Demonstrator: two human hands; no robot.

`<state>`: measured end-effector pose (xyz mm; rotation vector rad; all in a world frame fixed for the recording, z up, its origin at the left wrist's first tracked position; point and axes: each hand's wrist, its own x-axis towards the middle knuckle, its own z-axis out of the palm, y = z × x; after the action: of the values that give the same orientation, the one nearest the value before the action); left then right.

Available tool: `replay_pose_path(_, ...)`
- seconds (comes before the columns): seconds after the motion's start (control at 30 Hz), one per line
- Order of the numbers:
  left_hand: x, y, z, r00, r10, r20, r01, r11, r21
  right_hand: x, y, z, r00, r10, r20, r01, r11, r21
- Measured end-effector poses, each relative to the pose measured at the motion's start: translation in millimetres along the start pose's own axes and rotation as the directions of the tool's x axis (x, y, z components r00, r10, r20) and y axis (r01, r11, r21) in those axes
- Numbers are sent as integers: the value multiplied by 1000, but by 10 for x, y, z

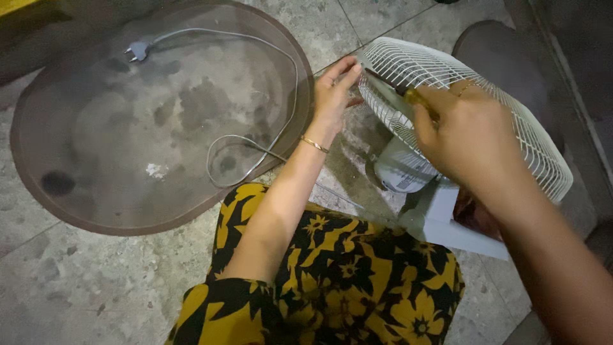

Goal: The person sits on the floor and uses a screwdriver to unscrew the rear guard of an electric table fan, then works on the fan's components by hand, holding small parts and continuing to unscrew while the fan rests on the floor.

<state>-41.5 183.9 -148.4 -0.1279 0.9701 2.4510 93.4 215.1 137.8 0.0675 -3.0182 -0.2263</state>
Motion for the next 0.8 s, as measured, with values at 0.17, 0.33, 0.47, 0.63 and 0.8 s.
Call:
replay_pose_path(0.17,-4,-34,-7,1000,20,15,-19,1000,-12,13,-7,59,999,-39,-30,39,999,21)
replay_pose_path(0.33,-2,-54,-15,1000,10,9,-10,1000,-8,80,-5,129,999,-34,-16,34,999,-7)
replay_pose_path(0.47,12,-80,-24,1000,18,21,-17,1000,-17,95,-54,154,1000,-8,-22,8,1000,8)
replay_pose_path(0.63,23,-96,-36,999,25,27,-25,1000,-17,111,-133,107,991,104,84,-110,991,73)
replay_pose_path(0.8,26,-70,-43,999,33,18,-33,999,1,154,-178,-48,993,85,84,-102,971,217)
